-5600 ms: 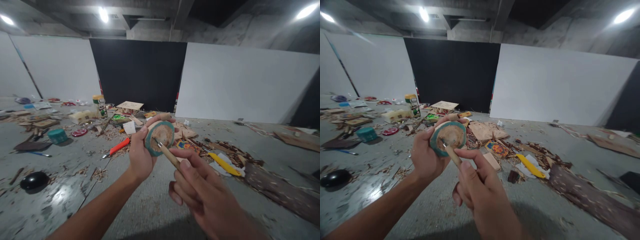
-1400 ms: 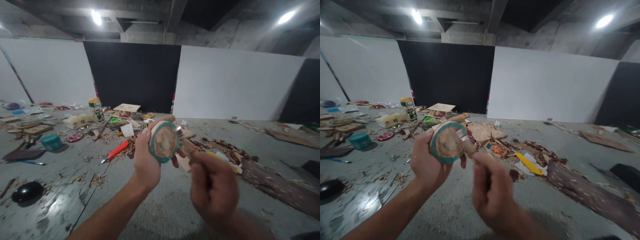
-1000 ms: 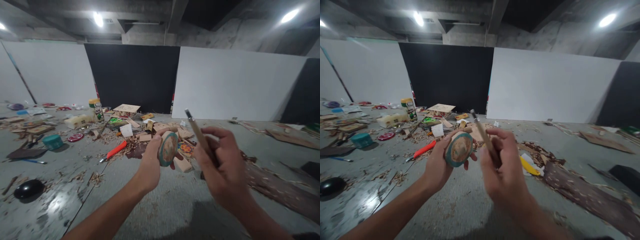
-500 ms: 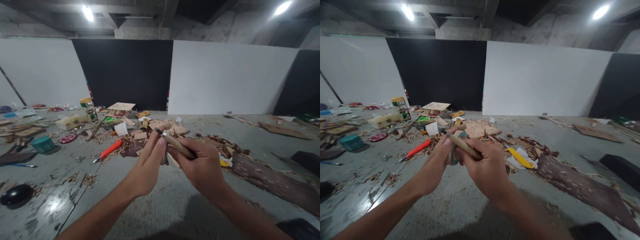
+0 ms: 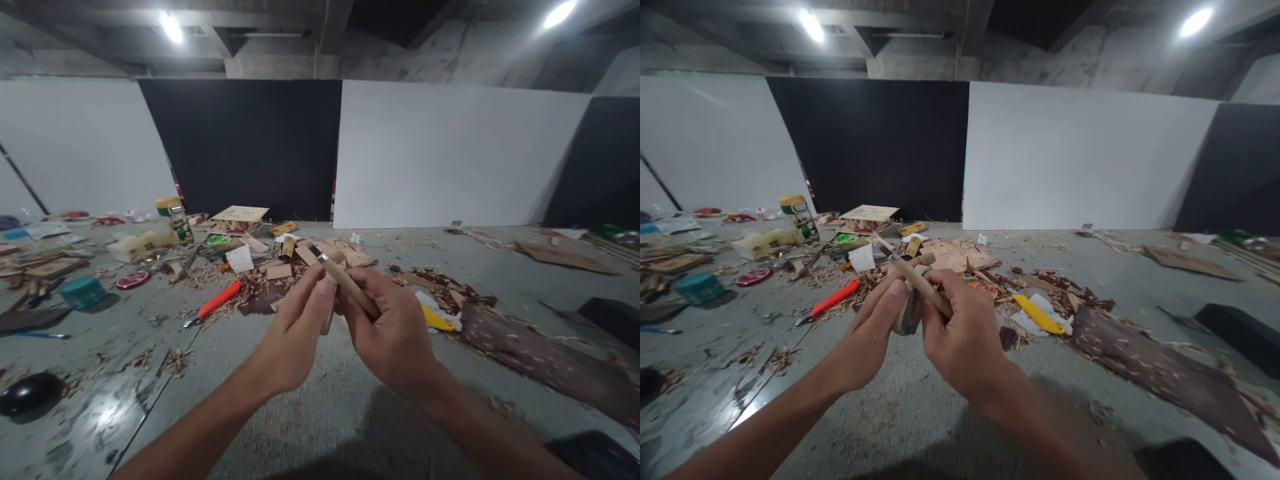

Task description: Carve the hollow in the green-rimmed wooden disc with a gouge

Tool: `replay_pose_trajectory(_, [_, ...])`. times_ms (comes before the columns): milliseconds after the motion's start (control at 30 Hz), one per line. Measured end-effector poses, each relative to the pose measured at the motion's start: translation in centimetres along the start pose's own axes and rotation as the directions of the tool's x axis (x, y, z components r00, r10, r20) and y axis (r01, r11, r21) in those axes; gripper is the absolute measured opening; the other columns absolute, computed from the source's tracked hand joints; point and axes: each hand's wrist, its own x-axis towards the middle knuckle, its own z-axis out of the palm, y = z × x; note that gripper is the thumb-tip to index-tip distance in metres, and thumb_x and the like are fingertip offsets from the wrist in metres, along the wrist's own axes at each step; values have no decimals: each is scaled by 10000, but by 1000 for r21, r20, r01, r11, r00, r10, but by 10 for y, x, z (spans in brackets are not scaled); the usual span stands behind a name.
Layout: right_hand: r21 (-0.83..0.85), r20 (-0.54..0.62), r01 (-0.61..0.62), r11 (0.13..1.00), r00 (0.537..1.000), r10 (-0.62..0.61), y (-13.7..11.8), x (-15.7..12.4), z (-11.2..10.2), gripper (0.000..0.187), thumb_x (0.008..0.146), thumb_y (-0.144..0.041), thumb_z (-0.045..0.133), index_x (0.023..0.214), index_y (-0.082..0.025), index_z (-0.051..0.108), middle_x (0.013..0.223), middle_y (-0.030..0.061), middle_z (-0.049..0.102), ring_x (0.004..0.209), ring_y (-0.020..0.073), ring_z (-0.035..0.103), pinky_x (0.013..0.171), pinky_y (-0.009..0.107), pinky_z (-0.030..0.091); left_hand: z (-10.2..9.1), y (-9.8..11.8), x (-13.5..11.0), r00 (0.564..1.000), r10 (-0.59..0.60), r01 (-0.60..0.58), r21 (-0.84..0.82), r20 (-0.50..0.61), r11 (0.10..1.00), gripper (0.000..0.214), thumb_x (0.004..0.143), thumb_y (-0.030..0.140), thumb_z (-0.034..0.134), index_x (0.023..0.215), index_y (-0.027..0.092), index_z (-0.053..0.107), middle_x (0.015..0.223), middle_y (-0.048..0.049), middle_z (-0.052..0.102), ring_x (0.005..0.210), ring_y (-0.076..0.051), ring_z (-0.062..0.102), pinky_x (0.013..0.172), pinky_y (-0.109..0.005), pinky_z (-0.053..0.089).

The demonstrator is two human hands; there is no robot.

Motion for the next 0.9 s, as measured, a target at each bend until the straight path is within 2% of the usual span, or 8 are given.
replay_pose_trajectory(100, [78,16,-99,992,995,98,0,4,-4,106,892,-207,540,839,-180,628,553,-42,563,438,98,457,410,216,354,-1,1,4,999,-40,40,9,10,999,421,956,456,501,1242,194,666,810,-66,672,801,-189,604,681,-260,493])
replay_pose_trajectory(267, [156,18,-244,957,970,244,15,14,-11,286,927,-395,566,730,-188,587,490,-71,420,407,84,355,380,219,280,-7,9,14,948,-183,252,-266,259,931,630,968,506,236,1223,84,628,832,-153,702,622,-212,647,389,-231,354])
replay_pose_trajectory(367, [300,81,-281,912,960,269,22,15,-12,361,956,-485,522,745,-195,560,498,-92,329,403,74,269,378,223,249,-15,13,18,918,-241,358,-398,315,845,669,927,533,240,1210,56,615,953,-211,707,688,-267,698,368,-235,367])
replay_pose_trajectory(433, [375,113,-262,889,965,237,19,12,-14,316,978,-470,494,831,-200,568,524,-96,319,414,79,267,382,221,249,-20,15,20,913,-254,380,-441,319,813,631,907,509,294,1193,48,617,1018,-233,701,733,-294,715,389,-249,414])
replay_pose_trajectory(533, [339,129,-216,916,975,182,9,8,-19,138,994,-326,472,1032,-229,563,572,-90,376,436,91,317,392,218,266,-25,20,23,929,-272,364,-497,250,788,521,910,411,351,1188,62,620,1097,-227,697,823,-317,726,512,-316,533])
replay_pose_trajectory(667, [92,140,-89,992,987,75,4,5,-22,345,944,-202,494,1280,-268,535,688,-43,567,505,120,476,471,248,388,-25,29,27,950,-306,282,-573,58,769,468,905,363,389,1166,57,628,1102,-213,706,942,-350,714,737,-439,595])
replay_pose_trajectory(800, [-70,195,133,989,974,-117,15,7,-19,444,897,-139,539,1309,-293,603,891,-1,729,574,118,568,576,270,464,-23,37,30,944,-317,204,-586,-95,784,466,883,355,384,1121,46,638,1032,-207,722,938,-348,713,821,-504,584])
replay_pose_trajectory(900, [-85,212,175,981,965,-154,18,7,-17,449,896,-124,539,1305,-288,627,804,-25,736,510,110,530,546,268,455,-23,40,32,937,-297,148,-561,-183,814,453,882,372,422,1119,52,638,983,-186,734,879,-320,719,851,-511,574])
